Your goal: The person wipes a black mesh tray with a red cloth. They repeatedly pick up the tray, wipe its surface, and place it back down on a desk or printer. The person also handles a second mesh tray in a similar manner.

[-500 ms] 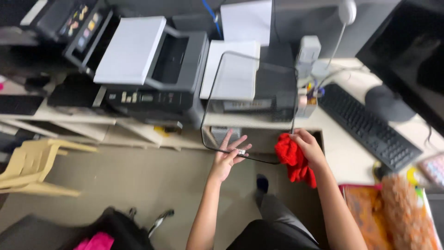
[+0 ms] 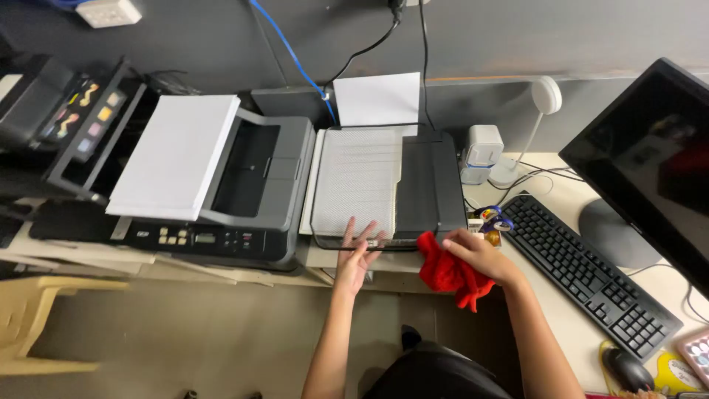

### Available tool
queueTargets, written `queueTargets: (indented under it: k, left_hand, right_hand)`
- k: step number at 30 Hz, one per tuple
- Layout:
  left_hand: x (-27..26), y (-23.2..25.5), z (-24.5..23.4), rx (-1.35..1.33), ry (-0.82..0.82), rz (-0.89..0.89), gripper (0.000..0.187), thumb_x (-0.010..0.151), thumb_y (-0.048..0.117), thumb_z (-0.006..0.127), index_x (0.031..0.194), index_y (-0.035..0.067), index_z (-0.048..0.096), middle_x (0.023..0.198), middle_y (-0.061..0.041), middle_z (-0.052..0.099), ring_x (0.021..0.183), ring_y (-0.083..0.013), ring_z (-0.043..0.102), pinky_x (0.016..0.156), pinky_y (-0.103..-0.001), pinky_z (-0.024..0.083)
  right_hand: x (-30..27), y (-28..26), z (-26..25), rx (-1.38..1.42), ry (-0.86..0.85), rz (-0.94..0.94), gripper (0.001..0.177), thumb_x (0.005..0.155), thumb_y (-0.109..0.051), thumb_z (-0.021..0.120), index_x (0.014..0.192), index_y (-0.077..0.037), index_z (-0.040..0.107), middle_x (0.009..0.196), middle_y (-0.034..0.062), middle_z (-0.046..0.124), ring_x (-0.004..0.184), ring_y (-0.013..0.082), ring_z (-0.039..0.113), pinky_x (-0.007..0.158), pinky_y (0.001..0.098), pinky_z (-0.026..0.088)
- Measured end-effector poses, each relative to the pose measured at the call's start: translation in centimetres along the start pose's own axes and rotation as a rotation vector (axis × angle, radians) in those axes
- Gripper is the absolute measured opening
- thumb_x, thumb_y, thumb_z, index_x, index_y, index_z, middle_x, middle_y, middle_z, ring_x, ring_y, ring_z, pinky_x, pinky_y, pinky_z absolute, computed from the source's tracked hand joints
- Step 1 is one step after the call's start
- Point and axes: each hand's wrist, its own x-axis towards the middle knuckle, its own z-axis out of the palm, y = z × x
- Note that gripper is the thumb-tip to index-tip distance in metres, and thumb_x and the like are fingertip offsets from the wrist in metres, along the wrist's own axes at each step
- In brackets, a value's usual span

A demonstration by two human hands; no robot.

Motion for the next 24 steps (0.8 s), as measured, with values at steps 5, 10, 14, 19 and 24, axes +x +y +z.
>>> queueTargets:
  k: [5, 10, 14, 19, 24]
  left_hand:
    - [1.5, -0.5, -1.8, 0.02, 0.063, -0.002, 0.07, 0.1, 0.014, 0.056, 0.161, 0.023, 0.022, 0.152, -0.015, 0.05, 0.133, -0.0309, 0.058, 0.101, -0.04, 0.057]
    - [1.9, -1.7, -9.0, 0.242, 0.355, -0.172, 0.059, 0.107, 0.039, 0.056, 0.133, -0.014, 0.054, 0.117, -0.031, 0.066, 0.1, -0.0389, 0.074, 0.085, -0.043, 0.065]
    - [0.4, 0.6, -9.5, 0.341, 0.273, -0.359, 0.071, 0.102, 0.056, 0.047, 0.118, -0.012, 0.057, 0.103, -0.029, 0.075, 0.087, -0.0355, 0.079, 0.075, -0.04, 0.063]
    - [-3.4, 2.5, -4.8, 0.605, 0.115, -0.483, 0.064, 0.103, 0.05, 0.049, 0.125, -0.009, 0.061, 0.106, -0.023, 0.076, 0.091, -0.0344, 0.077, 0.076, -0.04, 0.065]
    - [-10.1, 4.0, 5.2, 0.893, -0.661, 0.099, 0.069, 0.09, 0.014, 0.075, 0.151, 0.005, 0.043, 0.146, -0.014, 0.052, 0.132, -0.0281, 0.051, 0.101, -0.039, 0.047]
  right_hand:
    - [-0.7, 0.6, 0.9, 0.077, -0.115, -0.135, 0.043, 0.095, -0.04, 0.066, 0.123, -0.007, 0.064, 0.111, 0.0043, 0.068, 0.109, 0.0137, 0.061, 0.096, 0.0286, 0.049]
    - [-2.7, -0.2, 3.6, 0.149, -0.108, -0.176, 0.054, 0.078, -0.018, 0.083, 0.122, -0.009, 0.052, 0.107, 0.0001, 0.06, 0.103, 0.0116, 0.059, 0.089, 0.0293, 0.05]
    - [-3.5, 0.7, 6.5, 0.4, 0.051, -0.073, 0.038, 0.084, -0.006, 0.074, 0.113, -0.01, 0.051, 0.096, 0.0, 0.058, 0.092, 0.0097, 0.057, 0.08, 0.028, 0.051]
    - [-6.4, 0.0, 9.8, 0.603, 0.105, -0.123, 0.024, 0.092, -0.003, 0.068, 0.108, -0.008, 0.051, 0.094, 0.0002, 0.056, 0.088, 0.008, 0.055, 0.074, 0.0252, 0.048]
    - [-10.7, -1.0, 13.6, 0.634, 0.191, -0.155, 0.015, 0.099, -0.004, 0.059, 0.1, -0.012, 0.047, 0.091, -0.0012, 0.054, 0.083, 0.0065, 0.052, 0.069, 0.0222, 0.045]
